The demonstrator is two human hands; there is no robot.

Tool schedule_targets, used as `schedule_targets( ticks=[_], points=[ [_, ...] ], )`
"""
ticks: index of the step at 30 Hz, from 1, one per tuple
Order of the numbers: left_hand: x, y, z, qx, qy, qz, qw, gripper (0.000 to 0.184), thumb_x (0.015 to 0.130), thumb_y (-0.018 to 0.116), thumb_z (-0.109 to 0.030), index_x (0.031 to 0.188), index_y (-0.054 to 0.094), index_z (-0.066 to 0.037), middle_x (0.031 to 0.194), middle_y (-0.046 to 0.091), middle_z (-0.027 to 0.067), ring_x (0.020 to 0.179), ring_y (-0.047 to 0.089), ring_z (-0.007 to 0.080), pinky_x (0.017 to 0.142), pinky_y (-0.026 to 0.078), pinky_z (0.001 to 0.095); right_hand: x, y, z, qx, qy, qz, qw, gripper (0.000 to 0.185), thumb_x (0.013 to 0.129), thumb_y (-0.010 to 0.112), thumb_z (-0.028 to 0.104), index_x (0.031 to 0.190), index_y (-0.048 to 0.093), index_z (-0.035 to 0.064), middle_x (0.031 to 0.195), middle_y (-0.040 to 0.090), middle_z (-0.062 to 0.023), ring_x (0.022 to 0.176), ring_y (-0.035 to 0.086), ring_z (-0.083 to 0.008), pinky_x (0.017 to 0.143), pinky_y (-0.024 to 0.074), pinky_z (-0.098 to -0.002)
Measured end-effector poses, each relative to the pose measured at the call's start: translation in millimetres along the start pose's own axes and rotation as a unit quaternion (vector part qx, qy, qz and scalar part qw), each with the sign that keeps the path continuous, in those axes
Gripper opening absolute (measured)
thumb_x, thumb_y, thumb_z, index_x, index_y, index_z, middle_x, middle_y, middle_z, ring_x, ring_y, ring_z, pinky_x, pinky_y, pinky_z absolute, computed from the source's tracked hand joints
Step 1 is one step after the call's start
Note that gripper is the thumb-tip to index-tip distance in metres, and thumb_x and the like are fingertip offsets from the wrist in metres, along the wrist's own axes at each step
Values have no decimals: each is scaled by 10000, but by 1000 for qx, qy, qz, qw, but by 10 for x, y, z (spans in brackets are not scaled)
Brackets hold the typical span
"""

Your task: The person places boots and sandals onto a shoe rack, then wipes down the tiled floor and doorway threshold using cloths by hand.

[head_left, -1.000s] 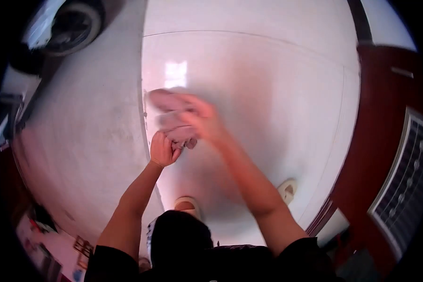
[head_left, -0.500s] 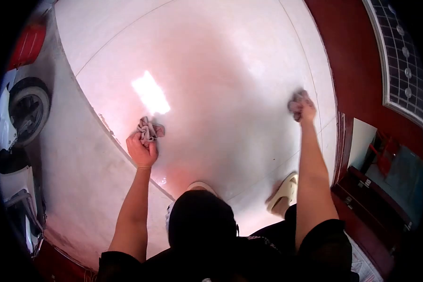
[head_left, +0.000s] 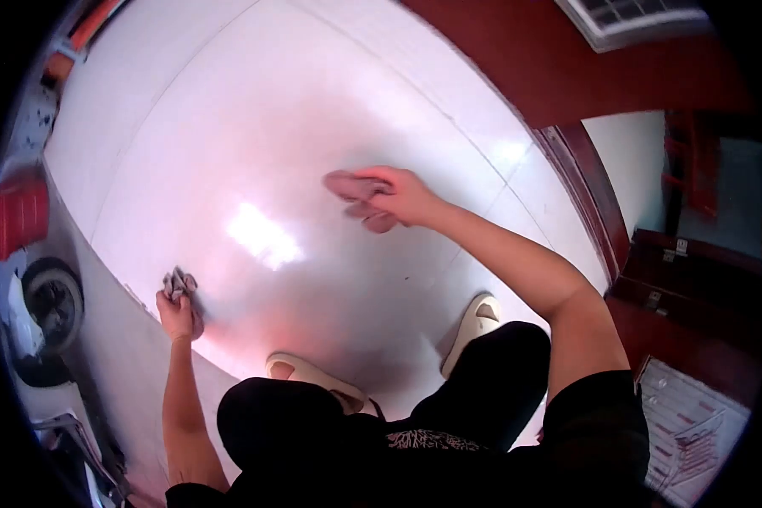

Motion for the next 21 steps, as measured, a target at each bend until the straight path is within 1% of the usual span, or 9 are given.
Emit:
schedule_targets(
  ticks=[1, 4, 5, 9, 12, 15, 17, 19, 21],
  points=[
    [96, 59, 215, -47, -15, 21, 999, 269, 794, 607, -165, 981, 485, -16, 874, 577, 164, 800, 579, 309, 771, 477, 397, -245, -359, -97, 27, -1, -34, 999, 468, 843, 581, 92, 1310, 541, 101, 978, 655, -42, 624, 579, -85, 424, 420, -237],
    [139, 9, -616, -52, 15, 73, 996, 258, 785, 609, -143, 972, 486, -14, 851, 572, 140, 770, 566, 262, 745, 482, 364, -1035, -1477, -823, 119, 25, -187, 975, 452, 852, 617, 105, 1298, 546, 105, 981, 655, -51, 624, 582, -90, 415, 426, -234],
    [117, 106, -993, -129, 31, 130, 983, 274, 770, 608, -102, 999, 485, -13, 870, 577, 129, 770, 565, 238, 739, 488, 340, -1313, -1860, -1207, 139, 5, -262, 955, 435, 858, 621, 106, 1287, 553, 96, 974, 654, -45, 645, 586, -91, 430, 440, -239],
    [-133, 727, -2492, -61, 152, 306, 938, 359, 762, 625, -78, 1094, 494, -28, 919, 598, 141, 791, 597, 274, 754, 504, 355, -2561, -2985, -2456, 227, -15, -505, 833, 370, 889, 623, 57, 1254, 562, 63, 973, 636, -30, 770, 602, -108, 583, 507, -253],
    [-725, 1185, -3840, 99, 295, 421, 852, 443, 748, 667, -128, 1151, 504, -46, 994, 603, 157, 880, 614, 327, 776, 511, 395, -3408, -3561, -3190, 206, -68, -644, 734, 327, 914, 635, 122, 1227, 564, 57, 909, 636, -20, 638, 574, -95, 481, 466, -244],
    [-1339, 1674, -4716, 180, 461, 482, 723, 485, 723, 694, -178, 1159, 520, -56, 1051, 575, 163, 993, 573, 351, 838, 488, 418, -3970, -3706, -3364, 222, -4, -701, 678, 324, 943, 616, 218, 1230, 550, 83, 820, 620, -11, 442, 449, -69, 304, 291, -224],
    [-1650, 1965, -4931, 209, 472, 514, 685, 451, 729, 689, -181, 1140, 544, -63, 1077, 571, 167, 1017, 562, 364, 855, 481, 438, -4046, -3899, -4174, 247, -40, -696, 673, 316, 952, 588, 272, 1221, 568, 107, 835, 640, -31, 487, 511, -116, 369, 375, -255],
    [-1834, 2264, -4874, 225, 463, 529, 675, 424, 734, 683, -176, 1119, 547, -63, 1080, 568, 172, 1008, 565, 370, 845, 486, 450, -3830, -3985, -4585, 18, 84, -757, 647, 364, 979, 487, 377, 1235, 586, 138, 959, 682, -69, 641, 619, -213, 495, 470, -330],
    [-1944, 2546, -4640, 263, 437, 537, 673, 397, 740, 675, -166, 1091, 534, -45, 1083, 566, 182, 989, 575, 377, 817, 500, 465, -2939, -3591, -3583, -222, 160, -789, 550, 480, 975, 358, 451, 1329, 561, 199, 1221, 650, -63, 986, 653, -286, 746, 518, -353]
  ],
)
Point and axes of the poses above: each hand's wrist, its own x-axis towards the middle knuckle, its own y-axis out of the palm, z = x × y, the point moved 7 cm from there along x, towards the middle knuckle
